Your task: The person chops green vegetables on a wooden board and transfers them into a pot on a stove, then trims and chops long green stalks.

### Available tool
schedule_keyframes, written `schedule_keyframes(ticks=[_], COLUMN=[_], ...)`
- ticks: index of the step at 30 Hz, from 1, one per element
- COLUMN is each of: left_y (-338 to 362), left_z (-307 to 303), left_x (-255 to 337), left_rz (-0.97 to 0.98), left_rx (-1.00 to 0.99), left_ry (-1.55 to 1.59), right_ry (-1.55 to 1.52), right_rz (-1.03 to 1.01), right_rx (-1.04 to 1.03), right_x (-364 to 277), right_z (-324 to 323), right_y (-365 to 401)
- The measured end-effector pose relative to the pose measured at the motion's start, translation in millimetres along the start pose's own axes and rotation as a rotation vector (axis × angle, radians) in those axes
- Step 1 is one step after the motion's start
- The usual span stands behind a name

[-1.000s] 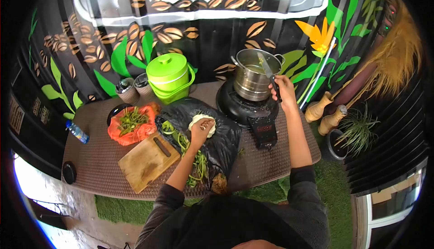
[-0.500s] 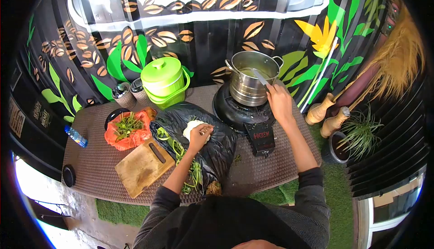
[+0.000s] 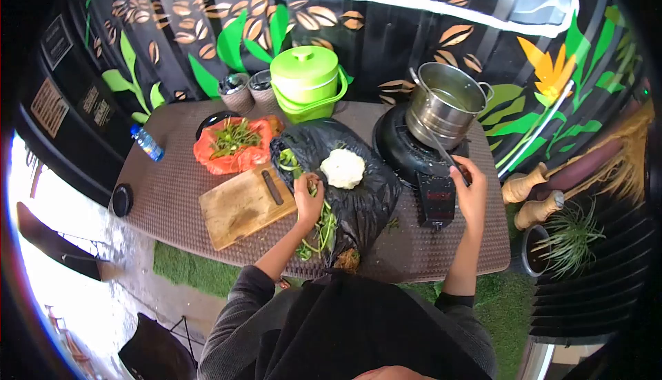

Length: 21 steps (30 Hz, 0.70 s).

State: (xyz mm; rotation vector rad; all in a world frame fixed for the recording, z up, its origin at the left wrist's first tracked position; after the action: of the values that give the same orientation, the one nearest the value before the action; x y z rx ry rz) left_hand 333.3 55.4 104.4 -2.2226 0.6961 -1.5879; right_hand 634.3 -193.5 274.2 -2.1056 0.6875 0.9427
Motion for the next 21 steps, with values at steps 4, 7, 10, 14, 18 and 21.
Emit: schedule_keyframes(ticks=[4,7,10,14,18,21], left_y=[4.9,13.3,15.4,9.6,14.8,18.0], left_z=[-32.6,-41.6,-37.5,-31.9,-4.6,0.6], left_x=[-67.9,-105.3,-117.7,-106.8,-93.9,-99.6], left_rz=[-0.106,-0.213,-0.23,-0.312,-0.232,-0.213], left_rx=[-0.007,-0.104,-0.22,-0.262,-0.544,-0.562], left_ry=[-0.038,0.054,0.118,0.064,-0.021,0.025], right_ry=[-0.074,-0.098,-0.151,-0.116,-0.061,-0.014], right_rz=[0.053,0.032,0.01,-0.027,0.053,0.143], right_rx=[-0.126,-0.258,-0.319,-0.364,-0.466,-0.511], right_x=[15.4,1.0,-6.4,-19.0,-13.0,-10.1], right_z=[60.8,96.8,120.8,137.8,160.5,169.9], right_y=[17.8,35.5,51.1,68.6,89.4,103.8])
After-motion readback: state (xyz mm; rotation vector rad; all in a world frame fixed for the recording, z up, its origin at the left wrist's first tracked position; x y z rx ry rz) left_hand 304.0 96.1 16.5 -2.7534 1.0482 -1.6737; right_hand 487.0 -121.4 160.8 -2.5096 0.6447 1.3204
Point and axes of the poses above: each hand's wrist, its own y-axis away from the middle knuckle, its own z-axis out of the palm, x = y × z, the point moved 10 cm from there along -y, towards the middle knuckle, and after that the axes turned 2 degrees about z, right-handed, at the moved point
